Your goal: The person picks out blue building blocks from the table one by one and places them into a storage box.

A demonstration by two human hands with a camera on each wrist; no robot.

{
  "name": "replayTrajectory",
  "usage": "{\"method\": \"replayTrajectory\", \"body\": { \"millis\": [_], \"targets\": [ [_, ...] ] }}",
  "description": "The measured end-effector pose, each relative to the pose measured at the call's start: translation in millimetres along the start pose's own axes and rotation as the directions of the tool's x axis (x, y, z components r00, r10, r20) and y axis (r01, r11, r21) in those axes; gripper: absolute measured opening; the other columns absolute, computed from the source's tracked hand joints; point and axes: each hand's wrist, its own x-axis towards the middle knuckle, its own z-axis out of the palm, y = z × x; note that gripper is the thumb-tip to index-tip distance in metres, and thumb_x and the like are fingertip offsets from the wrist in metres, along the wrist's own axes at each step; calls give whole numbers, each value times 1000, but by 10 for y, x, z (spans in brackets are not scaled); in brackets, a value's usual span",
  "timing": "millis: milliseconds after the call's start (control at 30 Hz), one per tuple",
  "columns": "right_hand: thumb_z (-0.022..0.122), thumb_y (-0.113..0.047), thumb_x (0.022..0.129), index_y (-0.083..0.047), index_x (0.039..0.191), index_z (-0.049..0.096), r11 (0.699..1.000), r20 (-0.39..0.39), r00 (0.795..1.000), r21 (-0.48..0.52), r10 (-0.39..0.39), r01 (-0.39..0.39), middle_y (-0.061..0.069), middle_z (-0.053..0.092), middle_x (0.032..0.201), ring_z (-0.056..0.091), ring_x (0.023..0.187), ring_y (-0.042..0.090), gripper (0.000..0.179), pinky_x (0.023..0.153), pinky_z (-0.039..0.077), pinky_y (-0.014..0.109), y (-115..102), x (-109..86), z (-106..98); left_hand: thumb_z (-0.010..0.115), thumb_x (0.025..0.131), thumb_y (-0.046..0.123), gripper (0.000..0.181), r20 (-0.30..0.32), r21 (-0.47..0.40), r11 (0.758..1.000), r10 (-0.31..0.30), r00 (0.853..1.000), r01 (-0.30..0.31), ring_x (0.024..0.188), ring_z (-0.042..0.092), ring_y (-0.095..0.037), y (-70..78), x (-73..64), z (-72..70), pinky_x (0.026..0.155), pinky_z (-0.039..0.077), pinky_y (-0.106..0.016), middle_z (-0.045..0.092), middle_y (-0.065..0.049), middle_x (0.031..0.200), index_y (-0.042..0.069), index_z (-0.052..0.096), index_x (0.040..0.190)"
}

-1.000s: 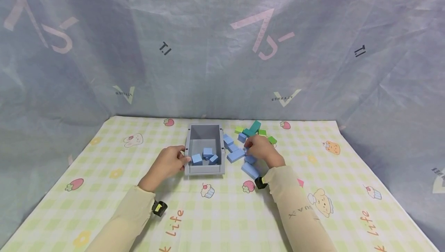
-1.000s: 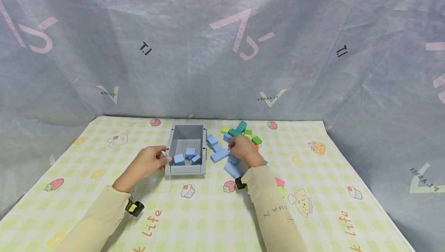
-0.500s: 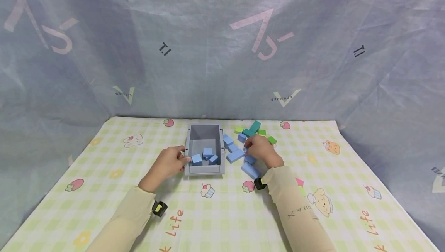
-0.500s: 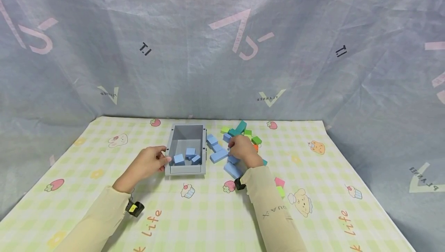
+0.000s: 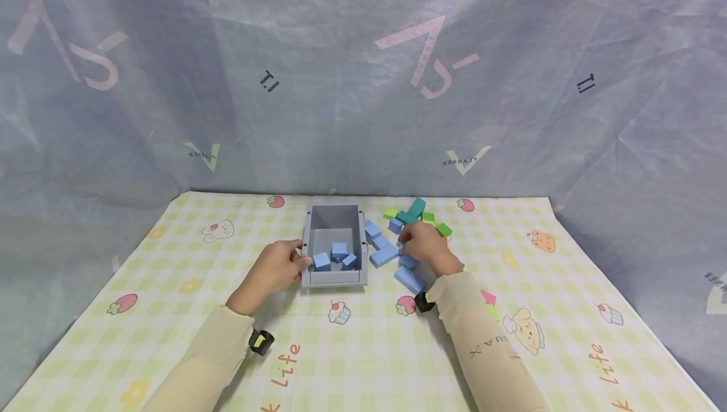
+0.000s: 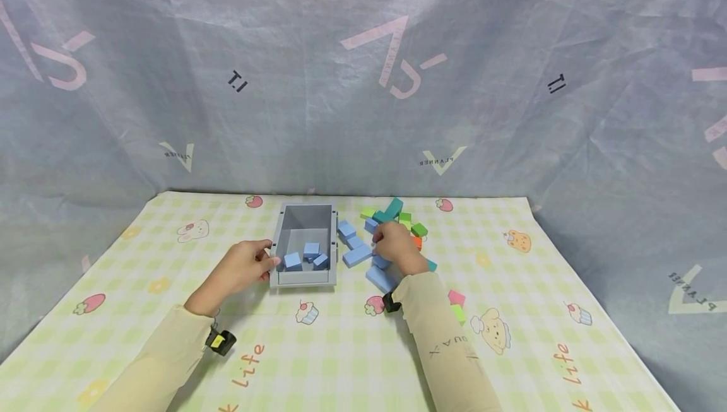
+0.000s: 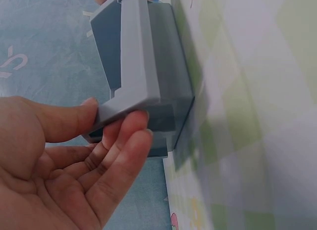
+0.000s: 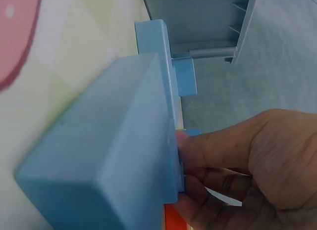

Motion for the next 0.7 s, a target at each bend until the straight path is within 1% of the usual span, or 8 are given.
{"method": "replayTrajectory", "body": {
  "millis": [133,267,400,533,633,700],
  "targets": [
    [76,-6,85,-5,101,74,1000,2,1000,22,6,-6,9,69,99,60,84,21,17,77,51,36,15,-9,-7,67,96,15,49,-1,-3,1000,-1,1000,1,56,57,-12,-4,3,10,60,43,-31,61,-3,69,-9,53,137],
    [74,-8,87,-2,107,74,999,-11,1000,46,12,-11,10,69,103,62,89,22,21,81,53,39,45,-21,-25,67,96,15,50,2,-5,1000,-7,1000,7,56,57,-12,-9,0,15,60,43,-30,61,-3,70,-9,52,137],
    [71,-8,90,-1,111,72,998,-51,999,70,14,-10,11,69,106,62,94,24,22,85,52,41,77,-38,-96,67,96,16,49,4,-6,1000,-12,1000,12,57,58,-12,-11,2,15,60,43,-30,61,-3,70,-8,53,137],
    [69,-8,91,1,109,72,996,-146,989,92,-9,23,14,69,102,61,91,26,20,83,53,42,31,-74,-237,66,97,16,48,4,-2,1000,-7,1000,7,56,57,-12,-9,0,8,60,43,-31,60,-2,69,-8,53,137],
    [70,-9,92,2,107,72,989,-230,973,133,-27,59,15,70,101,63,88,28,19,81,54,42,-53,-109,-338,66,97,15,48,2,1,1000,-1,1000,1,56,57,-12,-3,-4,0,60,43,-31,60,-3,69,-8,53,137],
    [69,-12,94,0,109,72,983,-285,958,164,-36,86,15,69,104,64,91,29,20,83,54,43,-114,-130,-379,66,97,15,47,2,-2,1000,1,1000,-1,56,57,-13,3,-6,-5,60,43,-31,61,-4,70,-8,54,136]
  ]
}}
